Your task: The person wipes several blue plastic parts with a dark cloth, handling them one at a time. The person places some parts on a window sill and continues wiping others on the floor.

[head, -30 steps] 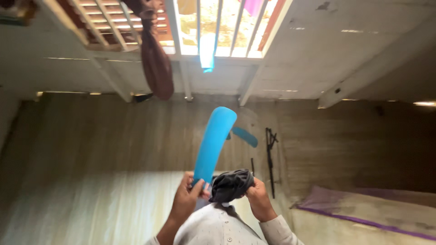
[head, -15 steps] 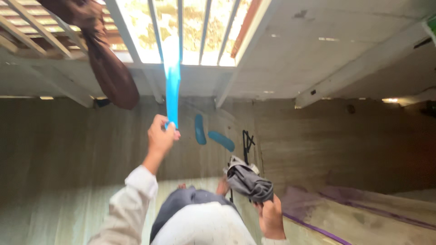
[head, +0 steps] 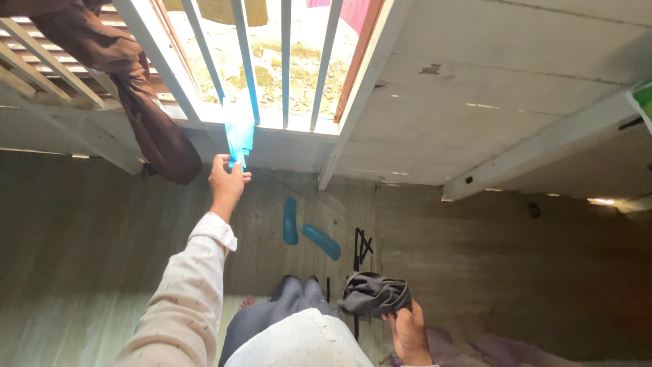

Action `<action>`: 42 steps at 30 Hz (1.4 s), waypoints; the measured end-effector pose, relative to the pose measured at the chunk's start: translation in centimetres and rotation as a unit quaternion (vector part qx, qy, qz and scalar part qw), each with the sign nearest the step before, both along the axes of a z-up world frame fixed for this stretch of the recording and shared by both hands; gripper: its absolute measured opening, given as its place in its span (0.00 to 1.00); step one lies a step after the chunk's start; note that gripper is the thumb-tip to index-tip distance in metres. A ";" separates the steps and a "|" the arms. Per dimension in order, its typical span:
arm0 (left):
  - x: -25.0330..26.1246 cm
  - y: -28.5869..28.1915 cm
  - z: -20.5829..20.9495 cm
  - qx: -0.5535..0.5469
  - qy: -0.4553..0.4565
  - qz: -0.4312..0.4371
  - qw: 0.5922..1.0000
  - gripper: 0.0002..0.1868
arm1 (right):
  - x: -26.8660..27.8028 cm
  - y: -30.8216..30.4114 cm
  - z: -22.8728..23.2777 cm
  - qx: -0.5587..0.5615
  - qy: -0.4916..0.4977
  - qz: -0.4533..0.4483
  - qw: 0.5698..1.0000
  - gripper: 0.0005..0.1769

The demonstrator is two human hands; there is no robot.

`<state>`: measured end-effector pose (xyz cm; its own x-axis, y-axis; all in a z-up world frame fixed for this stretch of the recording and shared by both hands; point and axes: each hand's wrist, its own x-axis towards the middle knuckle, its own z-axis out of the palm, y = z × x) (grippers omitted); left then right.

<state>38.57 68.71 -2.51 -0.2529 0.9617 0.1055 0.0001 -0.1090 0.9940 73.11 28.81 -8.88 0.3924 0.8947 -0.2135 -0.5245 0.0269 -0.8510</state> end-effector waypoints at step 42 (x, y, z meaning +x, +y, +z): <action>-4.7 8.9 -18.1 -0.155 -0.174 -0.024 0.972 0.35 | -0.1 11.8 -9.1 -0.041 0.142 -0.055 0.988 0.18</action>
